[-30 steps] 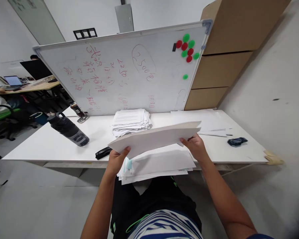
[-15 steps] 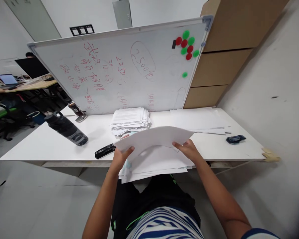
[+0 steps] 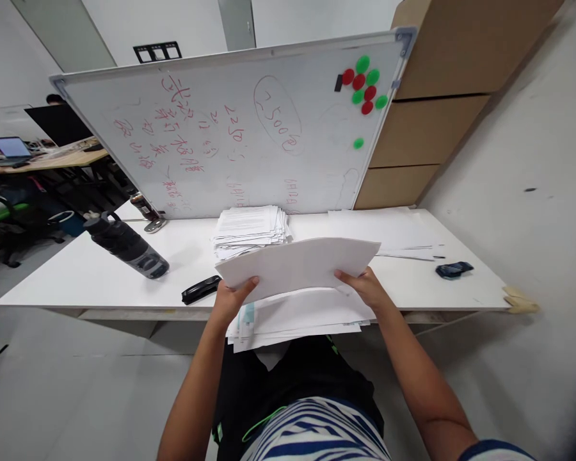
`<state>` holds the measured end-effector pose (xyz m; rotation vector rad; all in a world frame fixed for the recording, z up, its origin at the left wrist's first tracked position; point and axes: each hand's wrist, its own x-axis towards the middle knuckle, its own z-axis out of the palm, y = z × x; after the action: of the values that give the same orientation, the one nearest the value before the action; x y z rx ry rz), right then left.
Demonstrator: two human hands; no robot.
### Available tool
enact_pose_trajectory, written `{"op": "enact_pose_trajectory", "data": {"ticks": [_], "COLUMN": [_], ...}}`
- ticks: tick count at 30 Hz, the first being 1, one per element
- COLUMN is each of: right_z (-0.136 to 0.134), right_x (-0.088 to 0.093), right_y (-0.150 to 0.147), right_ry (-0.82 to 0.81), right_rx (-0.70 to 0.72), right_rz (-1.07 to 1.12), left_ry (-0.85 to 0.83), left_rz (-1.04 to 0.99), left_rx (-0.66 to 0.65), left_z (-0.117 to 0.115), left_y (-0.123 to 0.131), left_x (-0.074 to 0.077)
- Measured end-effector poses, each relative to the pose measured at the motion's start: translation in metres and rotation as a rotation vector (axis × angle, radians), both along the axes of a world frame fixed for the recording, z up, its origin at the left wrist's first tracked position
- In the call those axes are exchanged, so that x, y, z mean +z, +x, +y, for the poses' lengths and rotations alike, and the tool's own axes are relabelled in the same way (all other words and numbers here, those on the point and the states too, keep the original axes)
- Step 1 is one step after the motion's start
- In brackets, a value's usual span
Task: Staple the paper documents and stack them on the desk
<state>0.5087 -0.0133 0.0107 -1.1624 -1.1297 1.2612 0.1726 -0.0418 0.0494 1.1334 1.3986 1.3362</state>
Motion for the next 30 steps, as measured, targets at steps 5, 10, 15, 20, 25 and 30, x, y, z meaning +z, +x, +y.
{"op": "enact_pose_trajectory", "data": {"ticks": [5, 10, 15, 20, 25, 30], "right_z": [-0.006, -0.017, -0.029, -0.034, -0.042, -0.048], "right_x": [-0.005, 0.007, 0.019, 0.005, -0.007, 0.001], "right_y": [0.000, -0.003, 0.009, 0.026, 0.026, 0.023], "right_ry": [-0.022, 0.000, 0.089, -0.280, -0.413, -0.410], "right_rx": [0.015, -0.021, 0.015, 0.177, 0.241, 0.175], "right_rz": [-0.063, -0.261, -0.387, -0.185, -0.051, -0.123], "left_ry": [-0.022, -0.061, 0.071, 0.262, 0.083, 0.144], "left_rz": [0.053, 0.023, 0.160, 0.817, 1.289, 1.330], "left_rx": [0.016, 0.071, 0.045, 0.142, 0.247, 0.360], "left_z": [-0.007, -0.007, -0.007, 0.007, 0.022, 0.023], "left_y": [0.001, 0.002, -0.004, -0.056, -0.116, -0.127], "left_x": [-0.008, -0.014, -0.008, -0.016, -0.052, -0.080]}}
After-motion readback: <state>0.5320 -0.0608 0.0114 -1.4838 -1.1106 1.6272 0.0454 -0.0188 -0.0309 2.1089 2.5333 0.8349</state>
